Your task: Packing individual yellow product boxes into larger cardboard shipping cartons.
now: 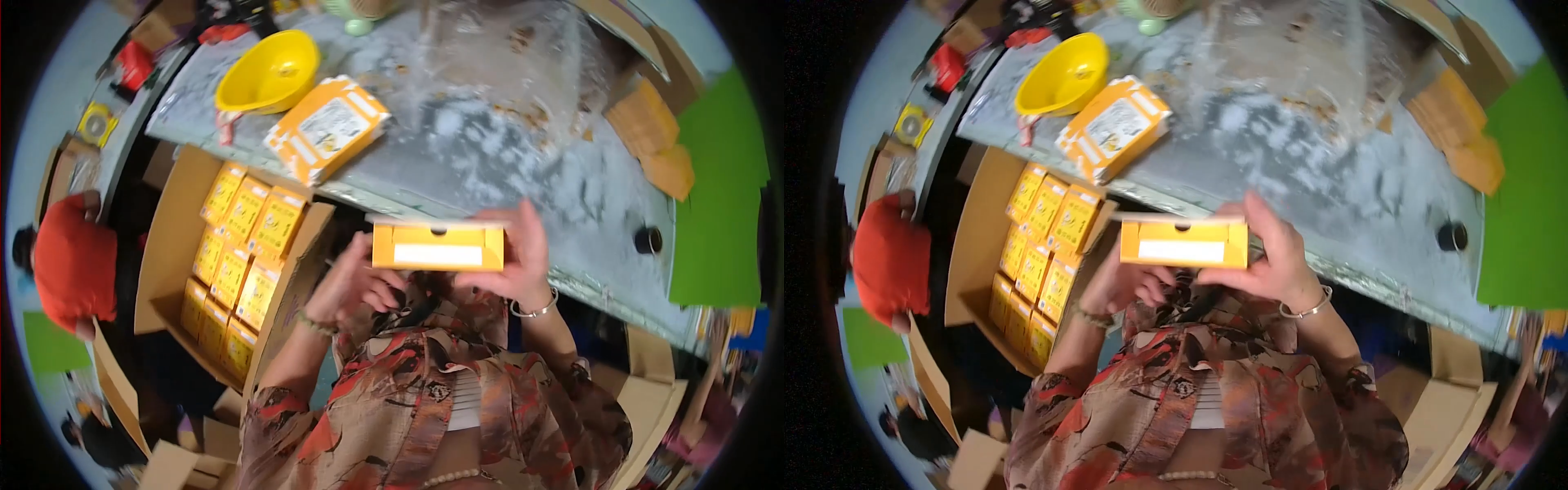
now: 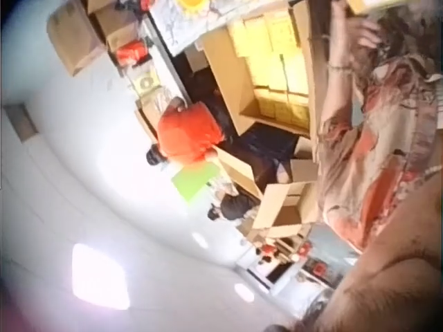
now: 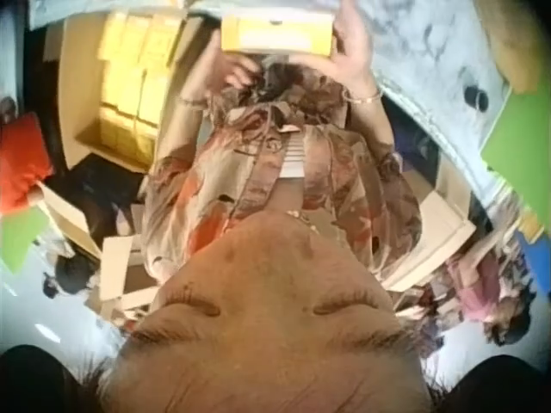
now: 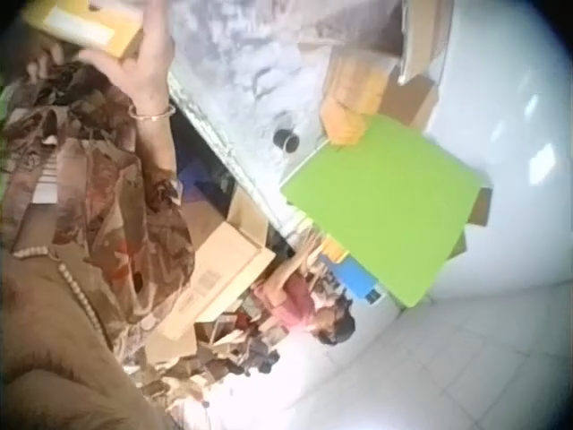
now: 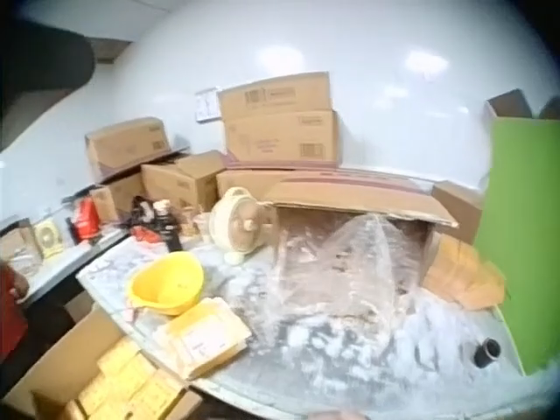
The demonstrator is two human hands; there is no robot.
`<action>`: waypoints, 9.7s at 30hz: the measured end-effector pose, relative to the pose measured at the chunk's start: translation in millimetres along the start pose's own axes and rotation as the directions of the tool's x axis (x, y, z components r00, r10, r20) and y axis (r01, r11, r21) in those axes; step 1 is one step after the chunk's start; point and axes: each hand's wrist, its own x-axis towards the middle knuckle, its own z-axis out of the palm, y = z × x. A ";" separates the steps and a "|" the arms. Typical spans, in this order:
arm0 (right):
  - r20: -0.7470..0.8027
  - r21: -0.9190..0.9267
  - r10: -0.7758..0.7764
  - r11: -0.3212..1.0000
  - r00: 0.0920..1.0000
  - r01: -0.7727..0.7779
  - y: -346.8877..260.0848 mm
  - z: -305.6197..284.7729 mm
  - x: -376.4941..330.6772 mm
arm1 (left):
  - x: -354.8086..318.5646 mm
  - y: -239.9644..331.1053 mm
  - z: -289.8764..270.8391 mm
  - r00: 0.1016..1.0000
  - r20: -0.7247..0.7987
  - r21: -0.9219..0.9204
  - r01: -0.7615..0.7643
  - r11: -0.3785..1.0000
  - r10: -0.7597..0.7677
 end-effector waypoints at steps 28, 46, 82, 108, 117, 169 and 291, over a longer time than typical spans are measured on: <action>-0.098 -0.059 0.741 0.661 0.664 -0.748 99.4 28.9 -47.3 | -107.7 1.7 -431.6 -0.076 -0.996 0.031 -0.821 0.570 -0.056; 0.160 -0.535 0.392 0.806 0.906 -0.254 218.4 98.9 192.9 | 73.6 85.6 -123.5 0.525 0.082 0.993 0.028 -0.113 0.847; 0.169 0.143 0.695 0.685 0.699 -0.715 19.6 -1.5 -52.0 | 48.6 0.0 22.7 0.904 0.420 0.907 -0.413 -0.085 0.083; 0.048 -0.033 0.466 0.885 0.883 -0.465 8.5 4.9 -54.2 | 30.7 -6.7 20.1 0.866 0.342 0.795 -0.474 0.380 0.365; -0.271 -0.471 0.321 0.778 0.908 -0.416 141.9 -61.6 9.2 | 38.8 -8.2 -8.3 0.982 0.034 0.552 -0.172 0.816 0.183; -0.060 -0.564 0.547 0.672 0.835 -0.481 114.3 -67.2 0.6 | 86.4 -25.3 -36.1 0.833 -0.296 0.034 -0.479 0.877 0.467; 0.228 -0.740 0.530 0.640 0.817 -0.208 138.3 -12.2 -26.4 | 71.5 -39.1 -29.0 0.777 -0.444 -0.101 -0.538 0.837 0.446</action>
